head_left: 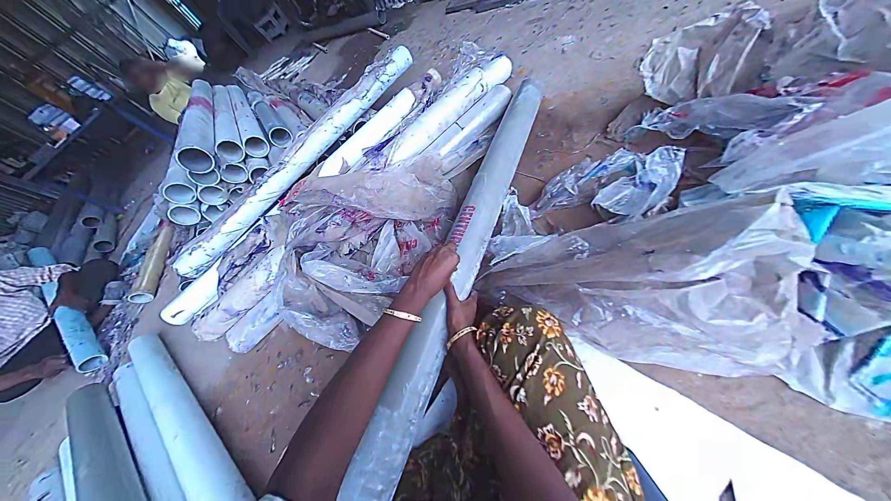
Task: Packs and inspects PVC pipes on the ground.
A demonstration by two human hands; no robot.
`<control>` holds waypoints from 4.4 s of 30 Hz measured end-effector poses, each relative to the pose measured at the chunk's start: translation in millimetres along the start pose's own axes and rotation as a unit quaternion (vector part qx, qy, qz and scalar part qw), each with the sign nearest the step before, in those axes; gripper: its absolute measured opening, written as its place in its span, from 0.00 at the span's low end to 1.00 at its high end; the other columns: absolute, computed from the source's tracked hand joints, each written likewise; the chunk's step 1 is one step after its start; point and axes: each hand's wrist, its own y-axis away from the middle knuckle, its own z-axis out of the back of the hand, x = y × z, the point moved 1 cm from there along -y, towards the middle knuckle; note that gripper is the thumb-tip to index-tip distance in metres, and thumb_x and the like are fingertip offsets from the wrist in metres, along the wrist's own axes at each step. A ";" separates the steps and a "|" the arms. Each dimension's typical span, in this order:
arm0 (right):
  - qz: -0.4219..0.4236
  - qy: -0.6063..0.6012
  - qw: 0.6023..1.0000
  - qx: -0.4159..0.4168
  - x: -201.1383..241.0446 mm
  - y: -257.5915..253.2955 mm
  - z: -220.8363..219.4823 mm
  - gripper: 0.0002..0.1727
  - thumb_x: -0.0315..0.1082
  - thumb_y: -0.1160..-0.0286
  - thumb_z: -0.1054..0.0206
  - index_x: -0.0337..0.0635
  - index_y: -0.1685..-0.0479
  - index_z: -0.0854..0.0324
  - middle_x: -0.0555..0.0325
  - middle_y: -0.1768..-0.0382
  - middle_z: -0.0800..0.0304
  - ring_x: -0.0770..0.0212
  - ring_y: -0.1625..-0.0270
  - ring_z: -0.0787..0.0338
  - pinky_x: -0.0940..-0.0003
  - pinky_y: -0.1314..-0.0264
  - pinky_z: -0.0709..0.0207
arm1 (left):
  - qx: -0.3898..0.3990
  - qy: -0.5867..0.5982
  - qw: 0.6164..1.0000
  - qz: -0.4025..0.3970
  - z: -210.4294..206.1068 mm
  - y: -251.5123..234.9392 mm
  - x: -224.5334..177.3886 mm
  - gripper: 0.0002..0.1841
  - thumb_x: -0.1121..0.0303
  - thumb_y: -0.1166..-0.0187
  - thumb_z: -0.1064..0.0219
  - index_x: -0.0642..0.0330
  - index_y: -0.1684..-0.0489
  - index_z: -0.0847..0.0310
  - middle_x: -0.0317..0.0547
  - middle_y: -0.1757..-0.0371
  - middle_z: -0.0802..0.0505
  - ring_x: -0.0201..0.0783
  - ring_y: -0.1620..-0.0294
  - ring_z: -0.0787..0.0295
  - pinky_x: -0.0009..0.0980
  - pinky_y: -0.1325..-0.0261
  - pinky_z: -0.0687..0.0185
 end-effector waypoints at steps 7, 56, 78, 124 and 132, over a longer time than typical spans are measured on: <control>-0.018 0.001 1.000 0.000 2.4 -1.1 -1.6 0.46 0.46 0.22 0.26 0.27 0.15 0.45 0.27 0.28 0.23 0.42 0.27 0.20 0.48 0.24 0.29 | -0.004 -0.009 1.000 -0.012 0.6 -6.9 10.4 0.12 0.78 0.13 0.42 0.82 0.49 0.16 0.71 0.37 0.13 0.64 0.33 0.15 0.53 0.26 0.25; 0.042 0.070 0.996 -0.037 -8.3 3.3 -9.1 0.43 0.47 0.19 0.29 0.26 0.15 0.44 0.26 0.28 0.23 0.40 0.27 0.20 0.47 0.24 0.30 | -0.085 0.358 0.877 0.310 -53.6 8.5 55.7 0.35 0.47 0.07 0.49 0.78 0.25 0.29 0.72 0.25 0.19 0.61 0.19 0.26 0.55 0.16 0.37; 0.051 -0.004 0.999 -0.012 -0.6 23.8 -17.1 0.35 0.45 0.04 0.55 0.23 0.12 0.51 0.23 0.16 0.39 0.39 0.15 0.34 0.50 0.14 0.44 | -0.199 0.571 0.723 0.335 -25.6 83.8 13.9 0.19 0.69 0.05 0.51 0.82 0.37 0.26 0.71 0.35 0.19 0.52 0.37 0.23 0.46 0.31 0.31; 0.521 0.520 0.563 0.375 3.9 75.5 -23.6 0.12 0.20 0.30 0.34 0.23 0.51 0.10 0.26 0.58 0.07 0.25 0.50 0.08 0.29 0.44 0.23 | 0.019 0.321 0.883 0.343 -143.7 272.2 25.7 0.61 0.38 0.43 0.16 0.70 0.12 0.42 0.69 0.27 0.18 0.65 0.26 0.20 0.65 0.28 0.28; 0.364 0.669 0.540 0.358 12.1 31.7 -67.0 0.13 0.27 0.21 0.35 0.25 0.48 0.13 0.28 0.47 0.10 0.32 0.36 0.13 0.36 0.30 0.28 | -0.019 0.282 0.887 0.366 -147.4 274.3 -5.7 0.59 0.43 0.37 0.18 0.72 0.11 0.47 0.77 0.19 0.28 0.69 0.17 0.32 0.58 0.16 0.42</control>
